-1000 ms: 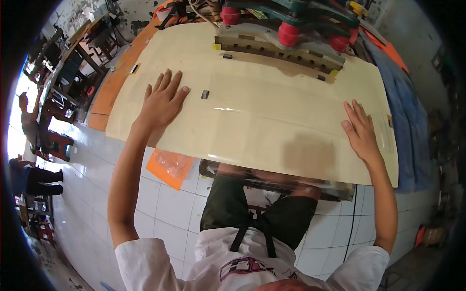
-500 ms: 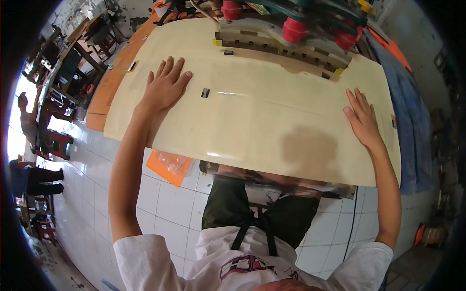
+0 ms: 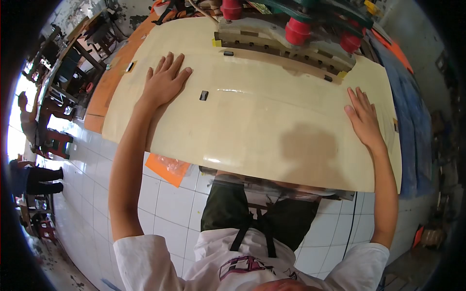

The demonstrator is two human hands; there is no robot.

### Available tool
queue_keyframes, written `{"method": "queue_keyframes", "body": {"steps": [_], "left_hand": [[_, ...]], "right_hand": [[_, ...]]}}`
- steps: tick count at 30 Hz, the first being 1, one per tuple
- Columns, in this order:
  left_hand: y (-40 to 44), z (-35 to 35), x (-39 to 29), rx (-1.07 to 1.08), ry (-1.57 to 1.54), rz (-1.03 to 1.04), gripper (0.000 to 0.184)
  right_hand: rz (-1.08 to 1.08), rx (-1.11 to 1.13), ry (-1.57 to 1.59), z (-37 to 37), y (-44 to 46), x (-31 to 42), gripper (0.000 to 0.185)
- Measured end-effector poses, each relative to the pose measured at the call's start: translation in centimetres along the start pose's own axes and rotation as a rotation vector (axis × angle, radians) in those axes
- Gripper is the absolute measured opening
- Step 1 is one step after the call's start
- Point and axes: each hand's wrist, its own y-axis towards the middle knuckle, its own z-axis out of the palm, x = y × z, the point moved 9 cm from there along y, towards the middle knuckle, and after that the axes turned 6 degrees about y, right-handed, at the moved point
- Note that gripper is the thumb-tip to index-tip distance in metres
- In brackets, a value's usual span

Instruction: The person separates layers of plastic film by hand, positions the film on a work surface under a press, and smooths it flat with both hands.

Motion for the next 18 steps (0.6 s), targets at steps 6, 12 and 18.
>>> {"method": "queue_keyframes", "body": {"steps": [6, 12, 18], "left_hand": [[0.0, 0.0, 0.0, -0.026, -0.036, -0.013, 0.068], [-0.2, -0.4, 0.3, -0.088, -0.049, -0.019, 0.066], [0.4, -0.2, 1.1, -0.091, -0.068, -0.019, 0.066]], "right_hand": [[0.008, 0.008, -0.003, 0.2, 0.0, 0.0, 0.058], [0.001, 0.019, 0.001, 0.2, 0.3, 0.7, 0.057], [-0.047, -0.019, 0.072, -0.1, 0.6, 1.1, 0.059]]}}
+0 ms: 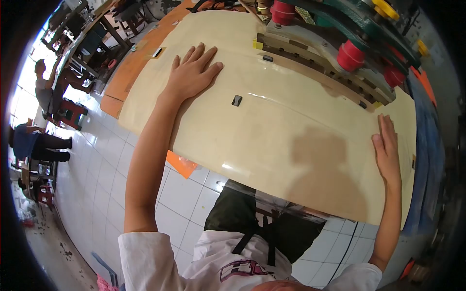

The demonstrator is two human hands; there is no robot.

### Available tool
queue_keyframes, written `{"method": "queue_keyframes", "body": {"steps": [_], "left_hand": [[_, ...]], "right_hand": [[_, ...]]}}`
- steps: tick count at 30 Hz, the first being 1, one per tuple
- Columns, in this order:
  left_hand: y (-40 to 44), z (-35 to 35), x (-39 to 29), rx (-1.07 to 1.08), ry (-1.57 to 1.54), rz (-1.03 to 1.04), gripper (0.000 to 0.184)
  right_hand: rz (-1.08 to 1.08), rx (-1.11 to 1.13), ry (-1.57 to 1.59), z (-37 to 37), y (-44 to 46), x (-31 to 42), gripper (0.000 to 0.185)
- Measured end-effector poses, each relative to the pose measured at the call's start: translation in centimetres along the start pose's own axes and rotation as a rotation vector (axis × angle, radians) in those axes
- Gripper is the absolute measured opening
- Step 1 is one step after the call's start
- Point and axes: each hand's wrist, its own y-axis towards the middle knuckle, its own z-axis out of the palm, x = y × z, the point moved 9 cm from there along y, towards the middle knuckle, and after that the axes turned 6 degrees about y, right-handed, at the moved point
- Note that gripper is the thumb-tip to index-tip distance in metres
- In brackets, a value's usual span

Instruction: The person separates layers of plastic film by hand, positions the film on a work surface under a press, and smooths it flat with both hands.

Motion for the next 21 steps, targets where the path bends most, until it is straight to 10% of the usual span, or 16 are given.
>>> {"method": "queue_keyframes", "body": {"steps": [21], "left_hand": [[0.1, -0.2, 4.2, -0.009, 0.043, -0.273, 0.074]], "right_hand": [[0.124, 0.034, -0.11, 0.6, -0.7, -1.2, 0.061]]}}
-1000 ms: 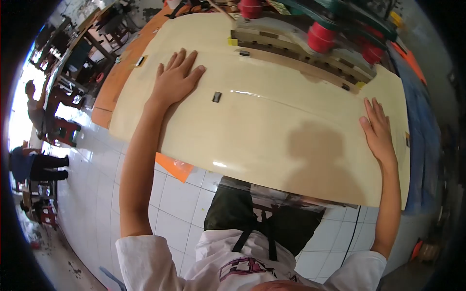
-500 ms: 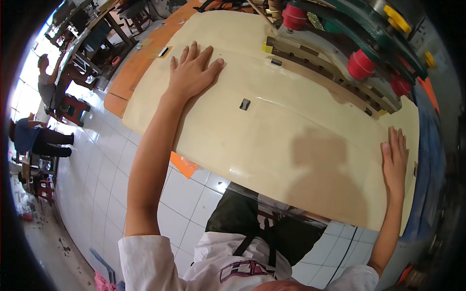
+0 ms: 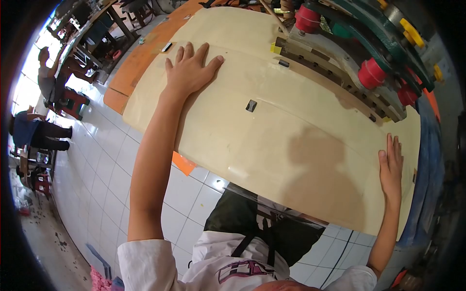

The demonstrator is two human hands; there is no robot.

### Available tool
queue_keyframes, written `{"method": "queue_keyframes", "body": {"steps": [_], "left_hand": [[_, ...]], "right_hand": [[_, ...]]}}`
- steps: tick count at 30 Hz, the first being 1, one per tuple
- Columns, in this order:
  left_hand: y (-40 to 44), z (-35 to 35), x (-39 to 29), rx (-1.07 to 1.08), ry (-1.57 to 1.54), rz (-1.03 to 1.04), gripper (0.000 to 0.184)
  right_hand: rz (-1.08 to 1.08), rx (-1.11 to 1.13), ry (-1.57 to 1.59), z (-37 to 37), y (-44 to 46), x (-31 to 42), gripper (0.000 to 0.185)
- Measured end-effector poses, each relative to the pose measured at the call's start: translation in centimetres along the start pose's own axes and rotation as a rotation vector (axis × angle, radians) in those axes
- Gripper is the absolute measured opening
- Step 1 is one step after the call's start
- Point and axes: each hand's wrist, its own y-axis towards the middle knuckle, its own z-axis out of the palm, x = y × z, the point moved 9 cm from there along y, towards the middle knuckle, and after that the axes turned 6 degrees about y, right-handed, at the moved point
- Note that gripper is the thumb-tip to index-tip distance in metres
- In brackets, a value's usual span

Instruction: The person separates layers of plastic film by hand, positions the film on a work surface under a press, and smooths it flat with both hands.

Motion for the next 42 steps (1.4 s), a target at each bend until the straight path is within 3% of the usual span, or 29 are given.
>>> {"method": "queue_keyframes", "body": {"steps": [21, 42], "left_hand": [[0.3, -0.4, 0.3, -0.024, 0.012, -0.003, 0.071], [0.5, 0.0, 0.8, -0.026, 0.027, -0.029, 0.072]], "right_hand": [[-0.018, -0.124, -0.037, -1.7, -0.3, 0.2, 0.058], [0.048, -0.001, -0.008, -0.4, 0.1, -1.6, 0.063]]}}
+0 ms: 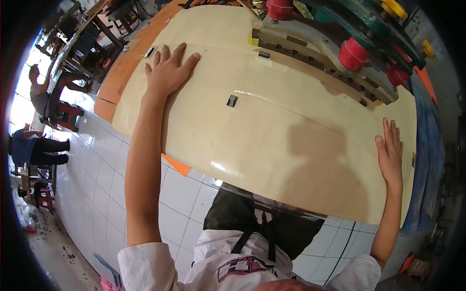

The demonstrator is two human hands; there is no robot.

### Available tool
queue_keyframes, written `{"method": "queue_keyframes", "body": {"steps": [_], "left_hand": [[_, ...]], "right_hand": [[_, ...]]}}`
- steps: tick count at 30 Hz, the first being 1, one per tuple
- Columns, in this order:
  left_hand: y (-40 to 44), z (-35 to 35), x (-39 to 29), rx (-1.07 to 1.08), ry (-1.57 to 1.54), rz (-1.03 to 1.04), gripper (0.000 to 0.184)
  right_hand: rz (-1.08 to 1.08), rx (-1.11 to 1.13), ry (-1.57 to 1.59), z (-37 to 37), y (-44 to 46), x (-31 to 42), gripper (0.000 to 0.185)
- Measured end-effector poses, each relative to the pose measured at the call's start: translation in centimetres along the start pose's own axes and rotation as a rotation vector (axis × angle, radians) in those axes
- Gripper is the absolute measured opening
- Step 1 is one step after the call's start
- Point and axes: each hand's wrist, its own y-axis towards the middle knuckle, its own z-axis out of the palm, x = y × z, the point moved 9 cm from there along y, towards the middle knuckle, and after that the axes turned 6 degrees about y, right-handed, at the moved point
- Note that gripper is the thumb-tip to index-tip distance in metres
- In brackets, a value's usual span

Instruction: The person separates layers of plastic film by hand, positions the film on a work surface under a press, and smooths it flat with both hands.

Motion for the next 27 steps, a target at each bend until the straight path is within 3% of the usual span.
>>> {"method": "queue_keyframes", "body": {"steps": [27], "left_hand": [[-0.07, -0.15, 0.03, 0.022, -0.008, -0.01, 0.079]], "right_hand": [[0.026, 0.024, -0.012, 0.04, 0.19, -0.74, 0.069]]}}
